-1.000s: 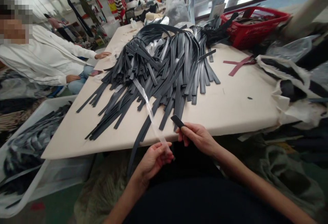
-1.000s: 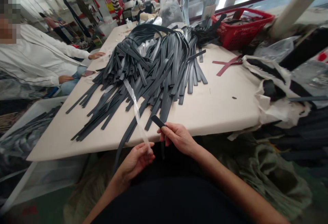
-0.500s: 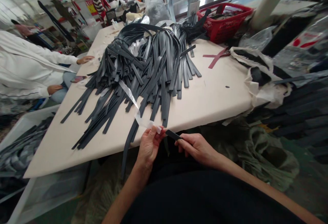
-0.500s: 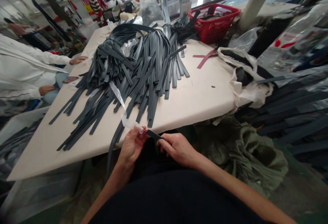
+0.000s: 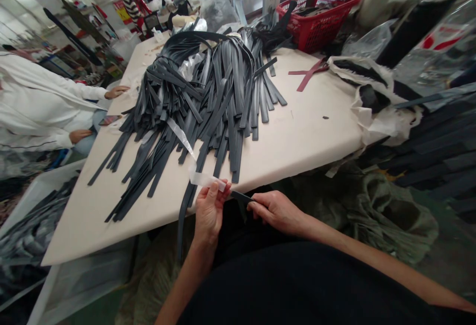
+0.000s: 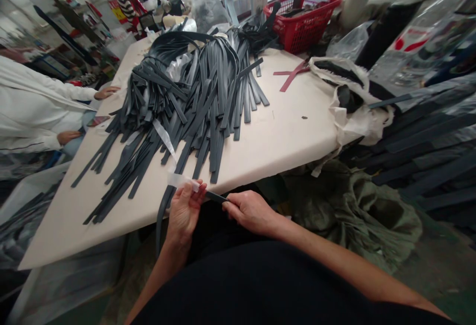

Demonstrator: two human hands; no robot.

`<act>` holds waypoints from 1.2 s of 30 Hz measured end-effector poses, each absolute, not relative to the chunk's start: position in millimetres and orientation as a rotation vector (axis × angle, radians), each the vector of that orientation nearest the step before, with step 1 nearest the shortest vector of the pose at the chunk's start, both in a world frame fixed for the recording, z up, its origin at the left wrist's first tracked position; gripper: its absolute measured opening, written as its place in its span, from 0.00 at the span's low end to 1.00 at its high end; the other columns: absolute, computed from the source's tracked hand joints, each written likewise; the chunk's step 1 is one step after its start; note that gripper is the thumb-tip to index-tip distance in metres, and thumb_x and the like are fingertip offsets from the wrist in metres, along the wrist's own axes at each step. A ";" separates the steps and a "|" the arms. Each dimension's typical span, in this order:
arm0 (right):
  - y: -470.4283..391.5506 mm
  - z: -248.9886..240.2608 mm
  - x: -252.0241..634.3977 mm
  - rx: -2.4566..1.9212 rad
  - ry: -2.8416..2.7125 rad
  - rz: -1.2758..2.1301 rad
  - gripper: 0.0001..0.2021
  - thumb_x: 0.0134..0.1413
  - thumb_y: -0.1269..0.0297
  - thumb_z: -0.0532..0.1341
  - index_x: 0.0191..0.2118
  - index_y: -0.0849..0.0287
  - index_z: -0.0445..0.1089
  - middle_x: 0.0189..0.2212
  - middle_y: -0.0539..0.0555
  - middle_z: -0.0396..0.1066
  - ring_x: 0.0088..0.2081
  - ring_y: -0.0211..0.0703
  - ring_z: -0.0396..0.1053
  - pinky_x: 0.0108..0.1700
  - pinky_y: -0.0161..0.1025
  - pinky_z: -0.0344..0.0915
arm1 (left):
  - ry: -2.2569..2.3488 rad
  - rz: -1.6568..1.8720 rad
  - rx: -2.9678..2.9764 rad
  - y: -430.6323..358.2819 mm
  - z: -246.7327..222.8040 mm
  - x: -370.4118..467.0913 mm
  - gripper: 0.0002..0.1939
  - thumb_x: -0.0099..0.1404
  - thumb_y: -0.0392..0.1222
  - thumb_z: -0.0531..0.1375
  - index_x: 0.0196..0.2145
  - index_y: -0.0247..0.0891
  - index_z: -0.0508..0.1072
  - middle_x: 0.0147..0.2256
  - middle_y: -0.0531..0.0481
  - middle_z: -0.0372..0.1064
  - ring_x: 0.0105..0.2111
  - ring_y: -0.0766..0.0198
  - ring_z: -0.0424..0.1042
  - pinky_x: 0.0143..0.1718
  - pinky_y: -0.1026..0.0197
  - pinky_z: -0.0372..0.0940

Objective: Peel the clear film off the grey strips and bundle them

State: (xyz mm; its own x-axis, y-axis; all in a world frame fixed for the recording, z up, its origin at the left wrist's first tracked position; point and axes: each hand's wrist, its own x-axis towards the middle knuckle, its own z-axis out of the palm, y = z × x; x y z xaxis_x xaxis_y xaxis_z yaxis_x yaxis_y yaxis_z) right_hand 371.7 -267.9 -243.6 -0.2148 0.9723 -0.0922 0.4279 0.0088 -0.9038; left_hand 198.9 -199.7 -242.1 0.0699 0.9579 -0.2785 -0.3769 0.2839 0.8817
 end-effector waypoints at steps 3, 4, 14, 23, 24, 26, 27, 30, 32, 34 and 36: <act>-268.1 -241.8 372.7 -1.450 -1.700 1.154 0.15 0.64 0.64 0.54 0.27 0.60 0.70 0.21 0.49 0.71 0.21 0.34 0.66 0.26 0.30 0.57 | 1.018 1.114 0.769 -199.5 -240.3 198.1 0.20 0.45 0.53 0.74 0.28 0.36 0.76 0.31 0.51 0.78 0.32 0.64 0.77 0.40 0.61 0.71; -267.8 -241.0 372.8 -1.454 -1.700 1.140 0.15 0.64 0.64 0.54 0.27 0.60 0.70 0.21 0.49 0.71 0.21 0.34 0.66 0.26 0.30 0.57 | 1.006 1.097 0.774 -199.9 -240.2 198.3 0.19 0.45 0.52 0.74 0.28 0.36 0.76 0.30 0.51 0.78 0.31 0.64 0.76 0.39 0.61 0.71; -250.8 -231.4 365.5 -1.297 -1.681 1.176 0.17 0.67 0.58 0.50 0.34 0.61 0.72 0.24 0.50 0.72 0.21 0.35 0.67 0.27 0.31 0.61 | 0.955 0.960 0.788 -215.4 -249.3 207.5 0.16 0.50 0.49 0.72 0.31 0.35 0.80 0.30 0.48 0.78 0.32 0.62 0.76 0.37 0.62 0.70; -297.5 -275.8 416.6 -1.394 -1.627 1.524 0.21 0.65 0.50 0.52 0.30 0.60 0.70 0.25 0.51 0.70 0.26 0.39 0.68 0.28 0.32 0.63 | 1.024 1.158 0.671 -205.2 -244.0 182.3 0.17 0.47 0.50 0.74 0.30 0.35 0.80 0.31 0.46 0.79 0.32 0.62 0.75 0.37 0.62 0.70; -299.3 -279.7 416.7 -1.405 -1.576 1.558 0.21 0.65 0.49 0.51 0.30 0.60 0.70 0.24 0.51 0.70 0.26 0.38 0.67 0.27 0.32 0.62 | 1.028 1.116 0.697 -208.6 -246.2 184.5 0.17 0.48 0.50 0.73 0.30 0.35 0.81 0.32 0.45 0.79 0.33 0.61 0.75 0.38 0.62 0.69; -295.6 -277.8 409.9 -1.398 -1.546 1.545 0.22 0.65 0.48 0.52 0.31 0.60 0.70 0.24 0.51 0.69 0.25 0.38 0.67 0.27 0.32 0.62 | 1.014 0.997 0.786 -218.9 -250.3 193.6 0.15 0.52 0.49 0.72 0.32 0.35 0.82 0.33 0.45 0.79 0.34 0.61 0.74 0.39 0.63 0.67; -290.7 -272.8 404.3 -1.383 -1.559 1.514 0.22 0.64 0.47 0.52 0.31 0.60 0.69 0.24 0.51 0.69 0.25 0.38 0.66 0.27 0.32 0.62 | 0.989 0.927 0.837 -224.6 -251.4 199.2 0.14 0.54 0.48 0.70 0.33 0.35 0.82 0.33 0.45 0.79 0.35 0.61 0.74 0.39 0.63 0.66; -274.0 -253.2 389.6 -1.320 -1.621 1.413 0.23 0.65 0.46 0.51 0.30 0.60 0.69 0.25 0.51 0.68 0.25 0.38 0.66 0.28 0.33 0.63 | 0.897 0.777 0.960 -237.0 -249.5 210.8 0.12 0.59 0.46 0.67 0.37 0.36 0.82 0.32 0.47 0.78 0.33 0.61 0.72 0.39 0.62 0.65; -270.9 -248.0 389.2 -1.279 -1.689 1.377 0.23 0.65 0.46 0.50 0.31 0.60 0.70 0.26 0.52 0.69 0.27 0.39 0.67 0.30 0.34 0.64 | 0.909 0.785 0.996 -237.4 -246.9 209.1 0.12 0.59 0.46 0.66 0.37 0.36 0.83 0.31 0.47 0.77 0.32 0.60 0.72 0.40 0.61 0.65; -277.8 -255.6 398.2 -1.266 -1.769 1.376 0.21 0.66 0.47 0.51 0.36 0.59 0.71 0.29 0.53 0.71 0.30 0.41 0.68 0.34 0.35 0.65 | 0.973 0.886 0.988 -232.4 -246.4 200.4 0.12 0.58 0.47 0.67 0.36 0.37 0.83 0.32 0.47 0.78 0.35 0.58 0.73 0.43 0.60 0.65; -290.9 -274.0 412.4 -1.293 -1.819 1.401 0.22 0.66 0.46 0.50 0.38 0.59 0.72 0.30 0.53 0.72 0.32 0.42 0.69 0.35 0.35 0.66 | 1.019 0.987 0.960 -226.3 -248.4 189.6 0.12 0.58 0.47 0.67 0.35 0.37 0.83 0.34 0.45 0.79 0.38 0.57 0.74 0.46 0.59 0.65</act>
State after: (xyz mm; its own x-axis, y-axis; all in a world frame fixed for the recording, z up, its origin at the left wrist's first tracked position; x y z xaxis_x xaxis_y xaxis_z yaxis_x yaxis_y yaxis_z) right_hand 412.4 -290.9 -274.0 -0.4230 0.8930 -0.1539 0.3770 0.0190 -0.9260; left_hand 189.6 -226.3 -248.4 0.2165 0.9511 -0.2203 -0.1896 0.2623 0.9462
